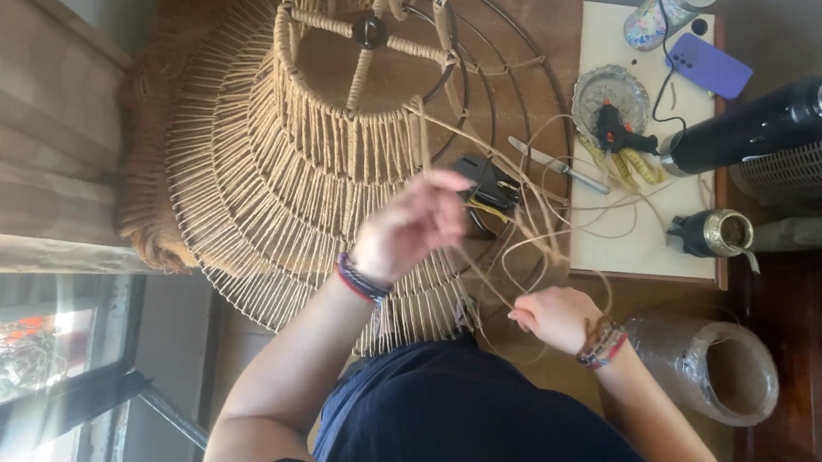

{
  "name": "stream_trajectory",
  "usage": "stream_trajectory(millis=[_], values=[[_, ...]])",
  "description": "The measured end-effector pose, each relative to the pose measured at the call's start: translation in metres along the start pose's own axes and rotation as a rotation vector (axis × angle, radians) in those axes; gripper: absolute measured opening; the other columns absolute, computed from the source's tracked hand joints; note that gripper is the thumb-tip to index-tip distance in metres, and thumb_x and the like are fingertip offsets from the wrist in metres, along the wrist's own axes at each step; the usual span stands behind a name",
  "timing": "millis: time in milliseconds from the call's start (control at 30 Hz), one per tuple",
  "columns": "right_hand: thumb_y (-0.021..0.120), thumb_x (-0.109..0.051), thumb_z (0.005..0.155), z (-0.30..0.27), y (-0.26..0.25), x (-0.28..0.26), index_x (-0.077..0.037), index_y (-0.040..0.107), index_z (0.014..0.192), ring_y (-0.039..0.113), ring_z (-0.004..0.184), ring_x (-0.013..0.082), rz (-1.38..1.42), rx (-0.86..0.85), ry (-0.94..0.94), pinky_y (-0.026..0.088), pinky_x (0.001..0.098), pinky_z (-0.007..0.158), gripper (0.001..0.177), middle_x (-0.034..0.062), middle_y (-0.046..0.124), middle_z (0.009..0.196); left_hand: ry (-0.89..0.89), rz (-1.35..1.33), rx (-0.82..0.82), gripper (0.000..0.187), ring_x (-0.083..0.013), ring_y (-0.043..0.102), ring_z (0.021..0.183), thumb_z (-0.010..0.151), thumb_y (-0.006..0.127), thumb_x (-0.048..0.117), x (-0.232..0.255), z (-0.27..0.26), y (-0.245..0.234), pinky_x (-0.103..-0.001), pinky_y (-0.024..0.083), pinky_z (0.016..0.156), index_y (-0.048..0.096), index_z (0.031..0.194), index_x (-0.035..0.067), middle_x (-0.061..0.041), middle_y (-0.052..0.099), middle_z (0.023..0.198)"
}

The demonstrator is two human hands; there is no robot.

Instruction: Weaving wicker strands onto a metal frame to construct a lampshade or furniture component.

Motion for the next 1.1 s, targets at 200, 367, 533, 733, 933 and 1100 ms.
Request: stream_trajectory(millis=[200, 367, 533, 733, 933, 1100], values=[[0.036, -0.023, 0.107, -0.006, -0.077, -0.062, -0.003, 0.074, 0.115, 0.071, 0.089, 0.0256, 0.816, 0.327, -0.360, 0.054, 0.0404, 0.083, 0.043, 0.0139, 0.075, 0.090, -0.740, 0.032, -0.352, 0.019, -0.0233, 0.070, 0.069, 0.088, 0.074, 0.017, -0.152, -0.065, -0.005, -0.035, 0.053, 0.067, 0.073, 0.097, 0.000, -0.016, 0.073, 0.080], [0.051, -0.024, 0.103, 0.008, -0.014, -0.028, -0.011, 0.077, 0.111, 0.075, 0.095, 0.0380, 0.290, -0.012, -0.073, 0.058, 0.0481, 0.084, 0.029, 0.0164, 0.080, 0.098, -0.581, 0.673, -0.084, 0.058, -0.0359, 0.066, 0.122, 0.095, 0.035, -0.013, -0.038, -0.016, 0.009, -0.048, 0.053, 0.105, 0.056, 0.145, 0.010, -0.022, 0.066, 0.132], [0.042, -0.015, 0.105, 0.007, -0.051, -0.070, -0.012, 0.062, 0.139, 0.074, 0.079, 0.0280, 0.778, 0.312, -0.472, 0.057, 0.0548, 0.091, 0.040, 0.0072, 0.069, 0.073, -0.970, 0.780, -0.313, 0.051, -0.0232, 0.071, 0.078, 0.109, 0.038, 0.044, -0.015, -0.015, 0.050, -0.041, 0.059, 0.083, 0.070, 0.096, 0.006, -0.007, 0.066, 0.071], [0.044, -0.035, 0.106, 0.008, -0.021, -0.031, -0.013, 0.078, 0.101, 0.076, 0.082, 0.0324, 0.453, 0.030, -0.167, 0.059, 0.0469, 0.084, 0.041, 0.0124, 0.079, 0.085, -0.446, 0.168, -0.109, 0.043, -0.0362, 0.057, 0.126, 0.099, 0.038, -0.005, -0.020, -0.004, 0.014, -0.055, 0.038, 0.113, 0.056, 0.137, 0.001, -0.019, 0.063, 0.128], [0.042, -0.020, 0.106, 0.003, -0.050, -0.041, -0.005, 0.052, 0.147, 0.061, 0.122, 0.0449, 0.822, 0.295, -0.335, 0.048, 0.0634, 0.102, 0.044, 0.0290, 0.062, 0.136, -0.936, 0.623, -0.419, 0.035, -0.0351, 0.069, 0.109, 0.111, 0.037, 0.019, -0.036, -0.036, 0.048, -0.059, 0.039, 0.112, 0.064, 0.131, 0.008, -0.014, 0.073, 0.097], [0.029, -0.031, 0.107, -0.004, -0.050, -0.057, -0.003, 0.062, 0.131, 0.071, 0.070, 0.0237, 0.756, 0.128, -0.328, 0.059, 0.0391, 0.062, 0.049, 0.0074, 0.068, 0.077, -0.399, 1.188, -0.382, 0.024, -0.0358, 0.070, 0.100, 0.100, 0.047, 0.002, -0.009, -0.016, 0.046, -0.046, 0.055, 0.090, 0.066, 0.115, 0.004, -0.020, 0.072, 0.108]])
Point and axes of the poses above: each hand's wrist, its own z-axis towards the middle knuckle, its own y-axis out of the palm, x = y × z, the point moved 9 cm from there along z, towards the middle knuckle
